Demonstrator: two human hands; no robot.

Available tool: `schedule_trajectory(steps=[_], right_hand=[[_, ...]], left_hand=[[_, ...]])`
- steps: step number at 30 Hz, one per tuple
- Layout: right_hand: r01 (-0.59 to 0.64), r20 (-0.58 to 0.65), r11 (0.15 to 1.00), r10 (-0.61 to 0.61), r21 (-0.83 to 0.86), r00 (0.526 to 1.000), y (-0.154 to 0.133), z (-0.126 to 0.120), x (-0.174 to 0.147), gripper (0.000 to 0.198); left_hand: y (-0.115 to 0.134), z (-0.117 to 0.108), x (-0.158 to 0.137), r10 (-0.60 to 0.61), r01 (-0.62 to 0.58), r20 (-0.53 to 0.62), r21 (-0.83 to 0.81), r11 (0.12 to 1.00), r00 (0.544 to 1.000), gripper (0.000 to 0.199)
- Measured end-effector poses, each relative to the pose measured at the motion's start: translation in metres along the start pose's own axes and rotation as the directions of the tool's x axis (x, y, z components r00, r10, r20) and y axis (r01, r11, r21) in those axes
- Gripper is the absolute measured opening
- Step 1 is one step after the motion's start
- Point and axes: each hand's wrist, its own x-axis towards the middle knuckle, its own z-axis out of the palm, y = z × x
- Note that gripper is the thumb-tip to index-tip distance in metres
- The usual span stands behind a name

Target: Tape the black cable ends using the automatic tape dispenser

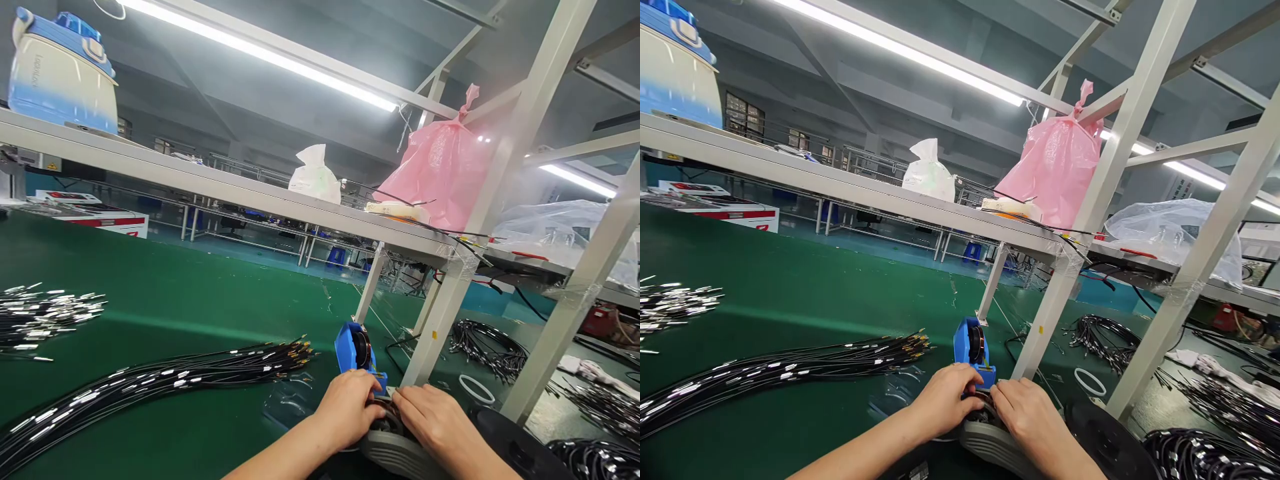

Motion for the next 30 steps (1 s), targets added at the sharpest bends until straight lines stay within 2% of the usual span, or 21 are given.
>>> schedule_trajectory(steps=[9,13,17,20,25,27,30], right_hand=[[0.052,0.006,0.997,-0.052,-0.056,0.999,0.017,-0.014,0.002,0.028],[0.067,0.053,0.994,-0.063,-0.084,0.997,0.024,-0.021,-0.006,0.027],[0.051,0.034,0.994,-0.048,-0.092,0.998,0.026,-0.023,-0.015,0.027],[0.043,0.005,0.996,-0.043,-0.077,0.999,0.027,-0.023,-0.02,0.027],[0.007,0.051,0.997,-0.003,-0.078,0.999,0.027,-0.021,-0.025,0.027],[0.011,0.025,0.997,-0.009,-0.073,1.0,0.027,-0.021,-0.025,0.028],[-0.069,0.045,0.997,0.07,-0.031,0.996,0.027,-0.024,-0.027,0.028]], left_hand=[[0.015,0.012,0.01,-0.036,0.037,0.022,-0.061,0.997,0.999,0.035],[0.019,0.015,0.015,-0.05,0.061,0.074,-0.167,0.984,0.996,0.044],[0.021,0.011,0.024,-0.08,0.125,0.145,-0.333,0.935,0.986,0.032],[0.023,0.01,0.033,-0.084,0.14,0.159,-0.382,0.914,0.984,0.028],[0.026,0.016,0.046,-0.083,0.207,0.267,-0.48,0.852,0.96,0.019],[0.027,0.018,0.049,-0.087,0.236,0.294,-0.52,0.821,0.952,0.018],[0.027,0.02,0.051,-0.092,0.262,0.309,-0.57,0.779,0.947,0.015]])
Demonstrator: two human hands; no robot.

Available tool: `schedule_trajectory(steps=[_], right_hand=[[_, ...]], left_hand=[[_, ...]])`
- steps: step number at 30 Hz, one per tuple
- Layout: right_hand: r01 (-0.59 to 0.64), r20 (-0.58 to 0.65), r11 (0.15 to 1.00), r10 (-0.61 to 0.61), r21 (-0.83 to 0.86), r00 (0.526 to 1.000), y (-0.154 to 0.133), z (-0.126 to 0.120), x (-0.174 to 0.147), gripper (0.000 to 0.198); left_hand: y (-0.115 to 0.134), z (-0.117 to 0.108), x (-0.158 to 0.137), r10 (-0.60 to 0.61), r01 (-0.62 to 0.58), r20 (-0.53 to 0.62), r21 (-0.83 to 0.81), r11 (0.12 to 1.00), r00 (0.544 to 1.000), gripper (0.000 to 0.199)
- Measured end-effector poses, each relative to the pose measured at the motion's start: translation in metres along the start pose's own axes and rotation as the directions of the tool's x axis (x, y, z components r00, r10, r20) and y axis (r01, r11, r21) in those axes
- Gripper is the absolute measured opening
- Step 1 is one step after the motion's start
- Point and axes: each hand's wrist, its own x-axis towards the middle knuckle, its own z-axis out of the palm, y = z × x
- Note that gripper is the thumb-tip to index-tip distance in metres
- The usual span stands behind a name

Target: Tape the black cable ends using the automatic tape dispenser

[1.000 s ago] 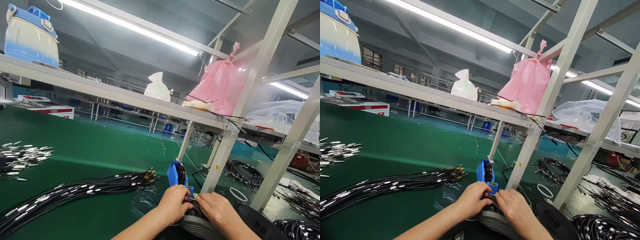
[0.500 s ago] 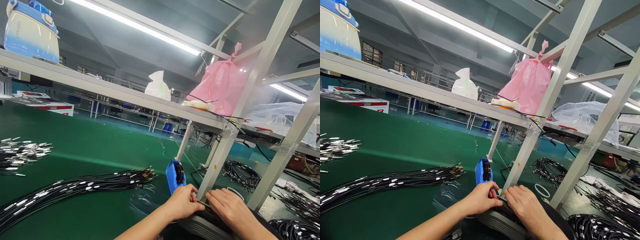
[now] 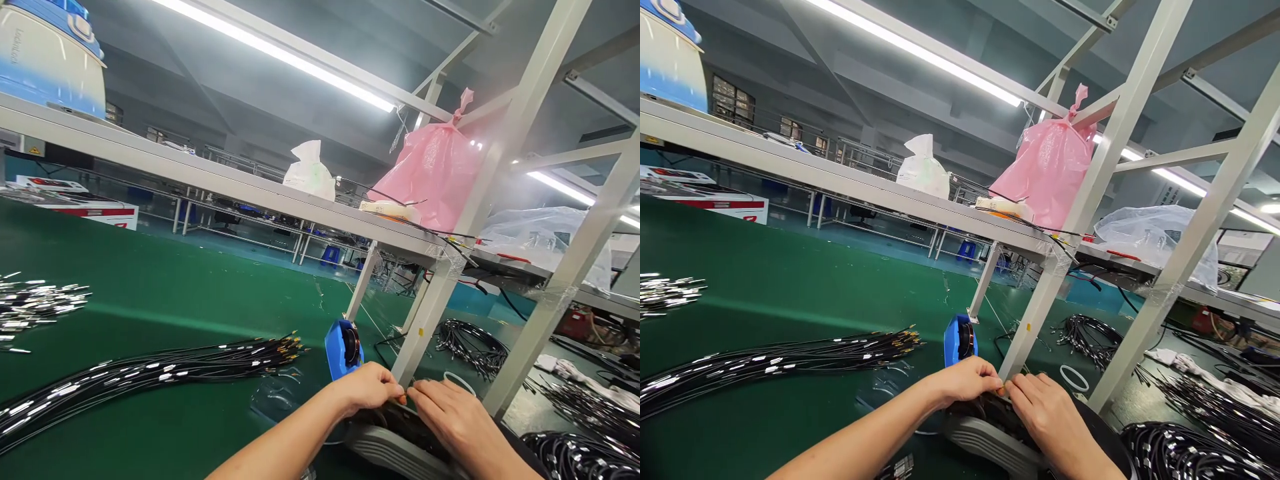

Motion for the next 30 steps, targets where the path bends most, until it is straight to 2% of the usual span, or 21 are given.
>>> schedule_trajectory(steps=[2,3,4,6,9,11,13,15,17,22,27,30], right_hand=[[-0.171,0.051,0.983,0.168,0.071,0.984,0.0,-0.002,-0.001,0.024],[-0.285,0.066,0.95,0.278,0.129,0.958,0.0,-0.003,-0.002,0.022],[-0.4,0.084,0.893,0.391,0.204,0.916,0.0,-0.004,-0.001,0.021],[-0.608,0.203,0.707,0.577,0.361,0.791,-0.001,-0.004,0.001,0.024],[-0.801,0.475,0.415,0.65,0.431,0.593,-0.005,-0.005,0.011,0.034],[-0.868,0.571,0.323,0.657,0.377,0.492,-0.009,-0.006,0.019,0.036],[-0.901,0.602,0.282,0.672,0.33,0.431,-0.012,-0.006,0.026,0.033],[-0.911,0.615,0.257,0.675,0.324,0.409,-0.013,-0.007,0.03,0.029],[-0.911,0.619,0.247,0.672,0.33,0.406,-0.013,-0.008,0.032,0.027],[-0.915,0.546,0.301,0.735,0.267,0.401,-0.008,-0.012,0.025,0.024],[-0.938,0.471,0.325,0.813,0.125,0.344,-0.002,-0.019,0.0,0.024],[-0.922,0.428,0.365,0.818,0.131,0.385,-0.009,-0.021,-0.018,0.025]], left_hand=[[0.0,0.001,-0.001,0.0,0.0,-0.002,-0.04,0.999,1.0,0.013],[0.0,0.001,-0.001,0.002,-0.002,-0.004,-0.058,0.998,1.0,0.012],[0.0,0.002,-0.002,0.004,-0.005,-0.008,-0.073,0.997,1.0,0.012],[0.001,0.002,-0.005,0.01,-0.011,-0.014,-0.089,0.996,1.0,0.011],[0.003,0.0,-0.009,0.021,-0.022,-0.01,-0.078,0.997,1.0,0.01],[0.004,0.0,-0.01,0.025,-0.026,-0.008,-0.057,0.998,1.0,0.012],[0.005,0.0,-0.011,0.026,-0.026,-0.012,-0.025,0.999,1.0,0.014],[0.005,0.0,-0.01,0.026,-0.026,-0.013,0.021,0.999,1.0,0.016],[0.005,0.001,-0.01,0.034,-0.033,-0.015,0.089,0.996,0.999,0.02],[0.005,0.004,-0.017,0.136,-0.104,-0.079,0.32,0.942,0.988,0.026],[0.003,0.011,-0.026,0.187,-0.114,-0.101,0.493,0.863,0.977,0.022],[0.003,0.015,-0.026,0.203,-0.116,-0.096,0.555,0.823,0.975,0.02]])
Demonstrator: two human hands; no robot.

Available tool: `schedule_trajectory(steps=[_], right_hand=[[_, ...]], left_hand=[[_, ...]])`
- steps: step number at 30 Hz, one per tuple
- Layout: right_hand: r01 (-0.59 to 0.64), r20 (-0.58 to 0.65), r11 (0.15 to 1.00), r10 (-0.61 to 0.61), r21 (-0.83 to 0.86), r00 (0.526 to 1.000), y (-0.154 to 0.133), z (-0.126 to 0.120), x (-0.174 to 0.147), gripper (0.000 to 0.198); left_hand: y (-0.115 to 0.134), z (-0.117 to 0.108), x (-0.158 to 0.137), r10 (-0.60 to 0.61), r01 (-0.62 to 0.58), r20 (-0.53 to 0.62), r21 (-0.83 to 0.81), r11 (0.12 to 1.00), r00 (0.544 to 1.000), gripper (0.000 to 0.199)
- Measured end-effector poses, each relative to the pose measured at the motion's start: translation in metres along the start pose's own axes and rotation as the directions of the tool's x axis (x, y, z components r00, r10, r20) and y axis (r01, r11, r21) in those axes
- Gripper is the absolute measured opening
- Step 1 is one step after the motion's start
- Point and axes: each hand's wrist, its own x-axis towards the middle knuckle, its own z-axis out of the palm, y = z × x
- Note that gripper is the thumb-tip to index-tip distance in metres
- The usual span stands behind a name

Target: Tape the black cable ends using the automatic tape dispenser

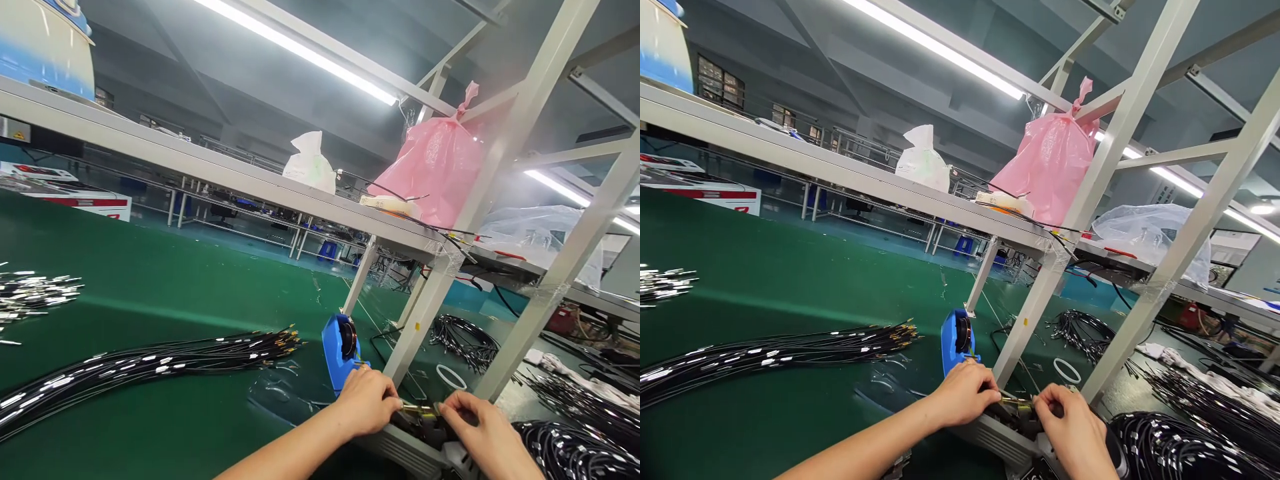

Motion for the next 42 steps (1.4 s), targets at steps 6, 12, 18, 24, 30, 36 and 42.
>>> schedule_trajectory(steps=[6,12,18,24,30,36,42], right_hand=[[0.061,-0.225,0.992,-0.084,-0.109,0.971,0.013,0.017,-0.023,0.025],[0.204,-0.288,0.916,-0.311,-0.347,0.906,0.023,0.026,-0.029,0.024],[0.231,-0.289,0.863,-0.385,-0.448,0.876,0.014,0.024,-0.031,0.024],[0.068,-0.248,0.926,-0.17,-0.372,0.954,0.001,0.021,-0.031,0.03],[-0.035,-0.098,0.977,0.015,-0.208,0.995,0.005,0.014,-0.021,0.029],[-0.044,-0.042,0.983,0.037,-0.179,0.998,0.012,0.012,-0.014,0.025],[-0.072,0.04,0.971,0.083,-0.23,0.996,0.014,0.013,-0.011,0.02]], left_hand=[[0.006,0.005,0.002,-0.002,0.002,-0.007,0.077,0.997,1.0,0.02],[0.012,0.007,0.005,-0.009,0.008,0.006,0.144,0.989,1.0,0.014],[0.015,0.007,0.006,-0.035,0.028,0.032,0.195,0.98,0.999,0.013],[0.02,0.005,0.004,-0.074,0.055,0.077,0.226,0.973,0.994,0.018],[0.026,0.0,0.005,-0.116,0.088,0.114,0.226,0.97,0.987,0.02],[0.03,-0.005,0.008,-0.159,0.119,0.165,0.231,0.966,0.973,0.02],[0.031,-0.003,0.011,-0.187,0.142,0.164,0.254,0.957,0.969,0.023]])
